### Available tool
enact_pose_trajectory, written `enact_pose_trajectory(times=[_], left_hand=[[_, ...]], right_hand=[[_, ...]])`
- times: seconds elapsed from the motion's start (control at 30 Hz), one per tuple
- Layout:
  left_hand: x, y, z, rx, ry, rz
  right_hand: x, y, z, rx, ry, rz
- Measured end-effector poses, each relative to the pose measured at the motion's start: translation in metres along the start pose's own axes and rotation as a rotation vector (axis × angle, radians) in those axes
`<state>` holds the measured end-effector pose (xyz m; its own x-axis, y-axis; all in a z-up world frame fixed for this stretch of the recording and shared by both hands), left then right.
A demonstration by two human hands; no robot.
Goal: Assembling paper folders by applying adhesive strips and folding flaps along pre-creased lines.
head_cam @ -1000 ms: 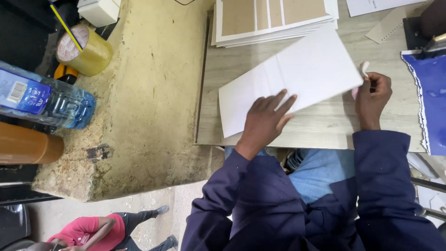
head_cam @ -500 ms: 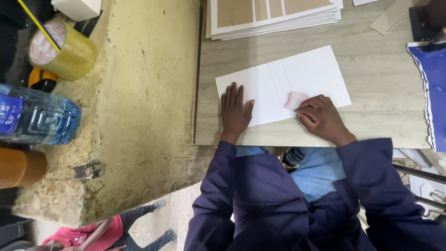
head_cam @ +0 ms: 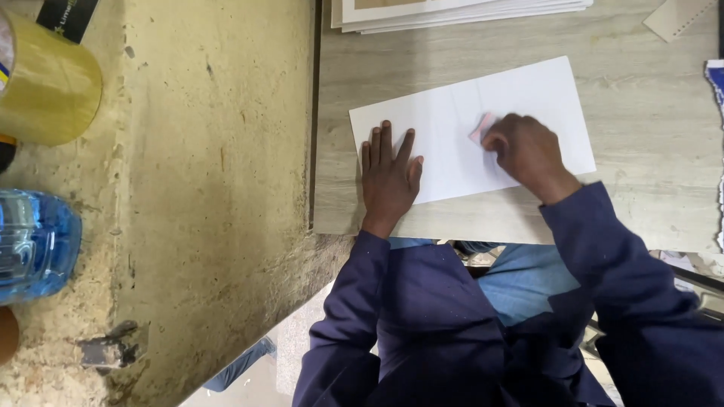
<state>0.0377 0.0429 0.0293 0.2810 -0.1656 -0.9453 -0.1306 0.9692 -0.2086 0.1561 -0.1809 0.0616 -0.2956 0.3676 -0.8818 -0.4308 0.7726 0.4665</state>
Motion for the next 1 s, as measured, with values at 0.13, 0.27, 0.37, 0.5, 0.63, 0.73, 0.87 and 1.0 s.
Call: enact_pose_trajectory(times=[0.13,0.27,0.37,0.5,0.63,0.73,0.87,1.0], left_hand=[[0.002,0.001,0.0,-0.024,0.036,-0.018],[0.001,0.001,0.003,-0.037,0.023,-0.038],[-0.005,0.0,-0.001,-0.022,-0.043,-0.094],[-0.01,-0.003,-0.001,0.001,-0.106,-0.136],[-0.003,-0.001,0.0,-0.043,0.012,-0.069],[-0.002,-0.001,0.0,-0.043,0.034,-0.054],[-0.002,-0.004,0.002,-0.024,0.036,-0.022],[-0.002,-0.002,0.001,-0.031,0.066,-0.007]], right_hand=[[0.021,-0.029,0.084,-0.056,-0.095,-0.068],[0.032,-0.046,0.128,-0.09,-0.222,-0.102],[0.035,-0.041,0.115,-0.082,-0.235,-0.087],[0.028,-0.024,0.054,-0.092,-0.23,-0.034],[0.02,0.003,-0.044,-0.001,-0.183,-0.04],[0.028,0.005,-0.093,0.039,-0.118,-0.06],[0.037,-0.013,-0.099,-0.059,-0.235,-0.155],[0.021,-0.005,-0.05,-0.035,-0.187,-0.123]])
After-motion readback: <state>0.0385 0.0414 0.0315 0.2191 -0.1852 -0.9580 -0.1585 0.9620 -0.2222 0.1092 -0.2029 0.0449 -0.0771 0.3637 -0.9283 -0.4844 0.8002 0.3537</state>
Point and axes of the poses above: each hand's wrist, its own z-axis towards the middle knuckle, its own x-axis out of the palm, y = z × x, the point moved 6 cm from there along z, towards the middle knuckle, and after that the axes turned 3 degrees about z, right-handed, at the moved point
